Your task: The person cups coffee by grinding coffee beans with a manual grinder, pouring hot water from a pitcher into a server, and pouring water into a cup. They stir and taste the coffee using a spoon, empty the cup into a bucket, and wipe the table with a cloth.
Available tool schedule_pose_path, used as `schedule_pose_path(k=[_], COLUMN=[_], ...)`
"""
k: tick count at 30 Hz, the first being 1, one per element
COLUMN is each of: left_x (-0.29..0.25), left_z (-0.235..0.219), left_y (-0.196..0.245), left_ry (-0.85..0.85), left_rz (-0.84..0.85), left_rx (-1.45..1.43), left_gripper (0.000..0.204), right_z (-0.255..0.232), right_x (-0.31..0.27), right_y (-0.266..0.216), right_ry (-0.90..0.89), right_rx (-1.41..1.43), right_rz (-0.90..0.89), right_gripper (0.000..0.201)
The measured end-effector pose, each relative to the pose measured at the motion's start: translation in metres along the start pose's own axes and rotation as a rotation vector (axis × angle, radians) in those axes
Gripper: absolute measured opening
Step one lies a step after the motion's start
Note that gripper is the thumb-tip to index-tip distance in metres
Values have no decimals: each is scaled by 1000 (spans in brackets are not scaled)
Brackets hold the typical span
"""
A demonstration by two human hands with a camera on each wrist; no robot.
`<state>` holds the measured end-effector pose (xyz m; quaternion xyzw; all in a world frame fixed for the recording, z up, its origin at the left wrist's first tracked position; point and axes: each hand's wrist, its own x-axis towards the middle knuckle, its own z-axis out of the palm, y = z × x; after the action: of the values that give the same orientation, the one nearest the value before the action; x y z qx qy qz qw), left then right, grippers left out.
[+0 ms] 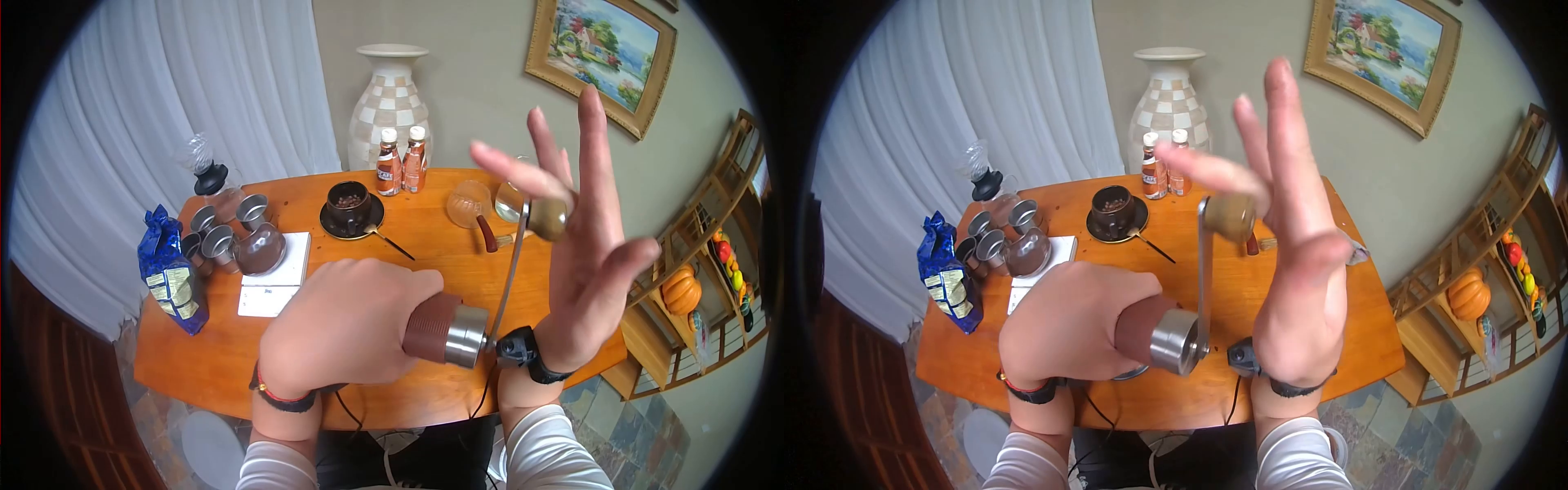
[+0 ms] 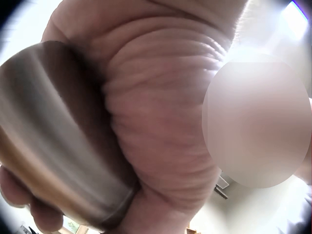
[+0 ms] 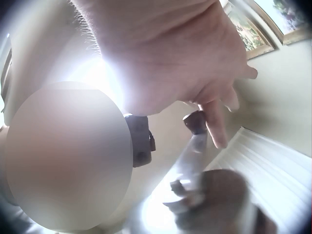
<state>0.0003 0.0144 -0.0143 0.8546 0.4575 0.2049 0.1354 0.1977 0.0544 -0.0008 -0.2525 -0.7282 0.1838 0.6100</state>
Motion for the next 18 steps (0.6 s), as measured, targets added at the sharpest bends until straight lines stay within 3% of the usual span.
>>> schedule_pose_path(k=[2, 4, 6, 8, 10, 11, 12, 13, 14, 15, 16, 17, 18], left_x=[3, 6, 5, 4, 4, 4, 3, 3, 3, 2, 0, -1, -3], left_z=[3, 8, 5, 1, -3, -4, -6, -8, -10, -10, -10, -9, -9], left_y=[-3, -11, -18, -22, -25, -25, -18, -16, -14, -14, -15, -13, -10], left_ry=[-31, 205, 229, 254, 411, 490, 619, 618, 751, 882, 901, 899, 895], left_rz=[-49, -77, -120, -165, -199, -214, -186, -184, -101, -17, -7, -6, 23], left_rx=[66, 64, 84, 103, 101, 99, 27, 27, 7, -13, -17, -18, -27], left_gripper=[23, 22, 23, 25, 27, 28, 29, 29, 32, 35, 42, 42, 38], right_z=[3, 6, 2, -1, -2, -3, -5, -7, -6, -4, -4, -4, -4], right_x=[-5, -13, -21, -24, -25, -25, -24, -24, -23, -20, -16, -12, -9], right_y=[-20, -34, -27, -18, -14, -17, -21, -24, -25, -25, -24, -21, -16], right_ry=[-77, -222, -256, -399, -541, -540, -527, -512, -509, -379, -249, -247, -135], right_rx=[-9, -26, -62, 35, 132, 131, 103, 74, 73, -14, -100, -101, -175], right_rz=[58, 177, 212, 6, -203, -205, -89, 30, 30, 108, 186, 188, 165], right_gripper=[120, 130, 138, 141, 144, 144, 141, 139, 139, 133, 127, 127, 121])
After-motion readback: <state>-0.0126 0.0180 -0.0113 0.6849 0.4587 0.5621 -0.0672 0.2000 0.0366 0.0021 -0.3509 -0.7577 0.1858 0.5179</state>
